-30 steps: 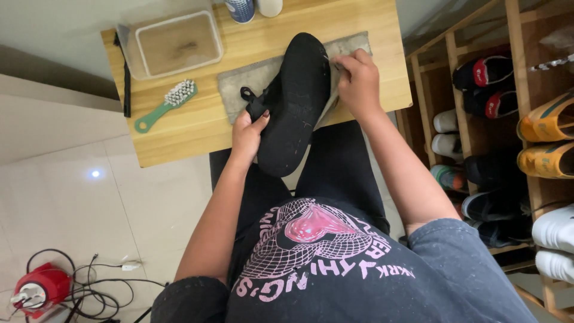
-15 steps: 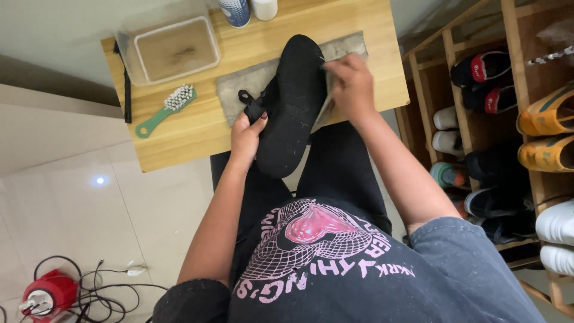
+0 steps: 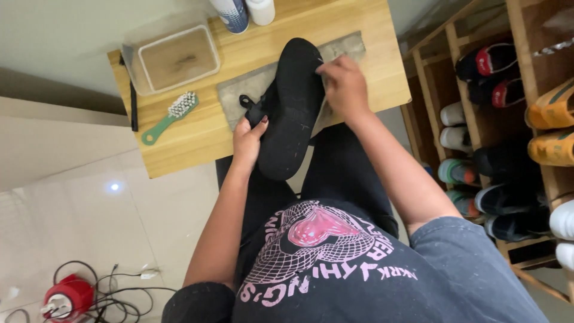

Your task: The person cleans a black shoe using a cloth. They wipe the upper, sole, and laces of the shoe while holding it on their lap. The person rotates the shoe to clean different sides and then places it back on the table.

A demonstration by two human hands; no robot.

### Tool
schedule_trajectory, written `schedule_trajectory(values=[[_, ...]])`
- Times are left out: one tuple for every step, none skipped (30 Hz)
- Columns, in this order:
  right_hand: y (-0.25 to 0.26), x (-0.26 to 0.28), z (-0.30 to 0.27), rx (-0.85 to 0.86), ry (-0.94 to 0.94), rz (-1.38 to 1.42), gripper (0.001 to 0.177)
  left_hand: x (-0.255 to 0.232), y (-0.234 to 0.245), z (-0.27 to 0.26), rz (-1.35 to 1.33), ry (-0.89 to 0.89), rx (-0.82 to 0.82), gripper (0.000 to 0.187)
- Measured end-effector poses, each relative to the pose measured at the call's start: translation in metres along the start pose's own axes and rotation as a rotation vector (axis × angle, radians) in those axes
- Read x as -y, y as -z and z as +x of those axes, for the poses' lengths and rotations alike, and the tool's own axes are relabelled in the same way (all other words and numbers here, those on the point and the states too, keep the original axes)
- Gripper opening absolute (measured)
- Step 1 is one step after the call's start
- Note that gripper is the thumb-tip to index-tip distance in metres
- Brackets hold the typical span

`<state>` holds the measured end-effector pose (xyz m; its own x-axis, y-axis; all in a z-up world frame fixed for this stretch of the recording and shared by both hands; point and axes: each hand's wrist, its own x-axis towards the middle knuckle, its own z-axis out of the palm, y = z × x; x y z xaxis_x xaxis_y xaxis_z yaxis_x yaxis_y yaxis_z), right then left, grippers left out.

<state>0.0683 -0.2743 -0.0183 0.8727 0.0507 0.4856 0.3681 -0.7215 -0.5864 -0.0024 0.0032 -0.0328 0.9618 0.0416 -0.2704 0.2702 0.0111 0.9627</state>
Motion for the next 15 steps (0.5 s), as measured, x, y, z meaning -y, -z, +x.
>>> schedule_trajectory(values=[[0.001,0.001,0.0,0.004,0.006,-0.004,0.027,0.006,0.001,0.003,-0.008,-0.001,-0.002,0.029],[0.002,0.002,0.0,0.027,0.004,-0.012,0.026,0.011,0.003,0.005,-0.001,-0.007,0.002,0.028],[0.002,0.005,0.0,0.054,0.003,-0.017,0.025,0.017,0.006,0.007,0.005,-0.011,0.001,0.028],[0.003,-0.001,-0.003,0.061,0.011,-0.018,0.025,0.007,0.002,0.004,-0.003,-0.011,-0.006,0.028],[0.004,-0.007,-0.008,0.089,0.03,-0.021,0.025,-0.002,-0.001,-0.002,-0.003,-0.009,-0.008,0.028],[0.005,-0.012,-0.014,0.116,0.048,-0.024,0.025,-0.011,-0.004,-0.007,-0.003,-0.007,-0.011,0.028],[0.011,-0.01,-0.016,0.121,0.054,-0.026,0.025,-0.007,-0.003,-0.005,-0.009,-0.007,-0.015,0.028],[0.018,-0.008,-0.019,0.172,0.033,-0.019,0.027,-0.004,-0.002,-0.004,-0.023,0.0,-0.012,0.028],[0.025,-0.005,-0.023,0.224,0.011,-0.012,0.029,0.001,0.0,-0.004,-0.037,0.009,-0.009,0.029],[0.03,-0.006,-0.018,0.23,0.015,-0.014,0.029,-0.004,-0.002,-0.005,-0.043,0.01,-0.013,0.029],[0.034,-0.005,-0.014,0.208,-0.041,0.041,0.031,-0.009,-0.002,-0.005,-0.016,0.003,-0.019,0.026],[0.039,-0.005,-0.009,0.186,-0.097,0.096,0.034,-0.014,-0.002,-0.006,0.011,-0.005,-0.025,0.022],[0.032,-0.009,-0.005,0.184,-0.097,0.098,0.034,-0.014,-0.004,-0.006,0.013,-0.007,-0.025,0.022],[0.026,-0.012,-0.001,0.102,-0.076,0.106,0.032,-0.015,-0.006,-0.007,-0.005,0.004,-0.029,0.023],[0.018,-0.015,0.003,0.017,-0.055,0.119,0.031,-0.016,-0.006,-0.008,-0.019,0.013,-0.034,0.024]])
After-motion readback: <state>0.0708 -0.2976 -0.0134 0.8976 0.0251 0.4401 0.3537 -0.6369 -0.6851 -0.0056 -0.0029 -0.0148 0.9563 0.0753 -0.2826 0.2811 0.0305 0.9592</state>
